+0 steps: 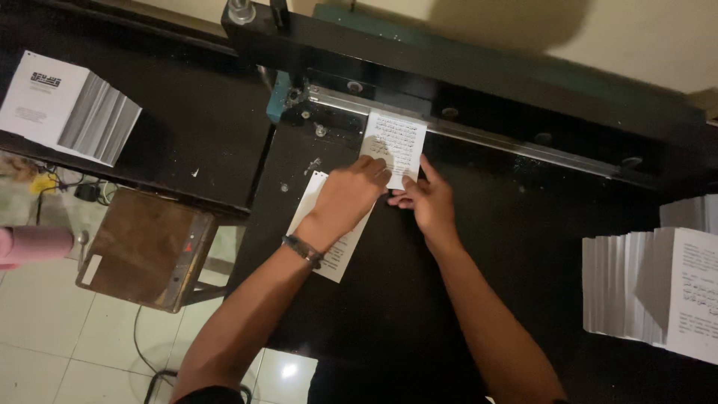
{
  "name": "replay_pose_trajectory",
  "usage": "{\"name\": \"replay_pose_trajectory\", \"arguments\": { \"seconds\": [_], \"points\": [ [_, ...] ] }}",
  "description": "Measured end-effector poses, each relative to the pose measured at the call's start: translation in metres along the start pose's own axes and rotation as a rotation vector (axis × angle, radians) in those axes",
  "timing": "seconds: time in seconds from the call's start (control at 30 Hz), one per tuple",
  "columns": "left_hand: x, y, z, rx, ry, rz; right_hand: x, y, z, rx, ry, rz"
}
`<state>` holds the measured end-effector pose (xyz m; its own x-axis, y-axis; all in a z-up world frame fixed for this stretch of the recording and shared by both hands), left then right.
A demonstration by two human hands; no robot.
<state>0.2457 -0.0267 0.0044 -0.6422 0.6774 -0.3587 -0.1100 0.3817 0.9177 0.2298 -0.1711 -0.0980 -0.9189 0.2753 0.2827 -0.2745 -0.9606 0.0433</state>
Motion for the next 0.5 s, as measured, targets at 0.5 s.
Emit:
{"name": "replay_pose_trajectory", "arguments": {
  "seconds": [0.5],
  "points": [
    [-0.022,0.028,-0.008,-0.028,0.005,0.122,-0.013,-0.001,-0.024,-0.129,0.019,0.031]
  ]
}}
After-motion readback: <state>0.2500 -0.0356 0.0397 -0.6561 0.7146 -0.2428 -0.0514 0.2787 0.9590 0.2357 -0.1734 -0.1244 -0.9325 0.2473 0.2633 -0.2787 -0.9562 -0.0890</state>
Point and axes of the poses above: each hand's wrist, its own x-axis away from the middle knuckle, its own y-axis out of the back of the hand, z = x × y, the point moved 9 cm from there along -x, towards the middle knuckle, and after that the axes turned 2 degrees about -z, right-handed, at the moved point
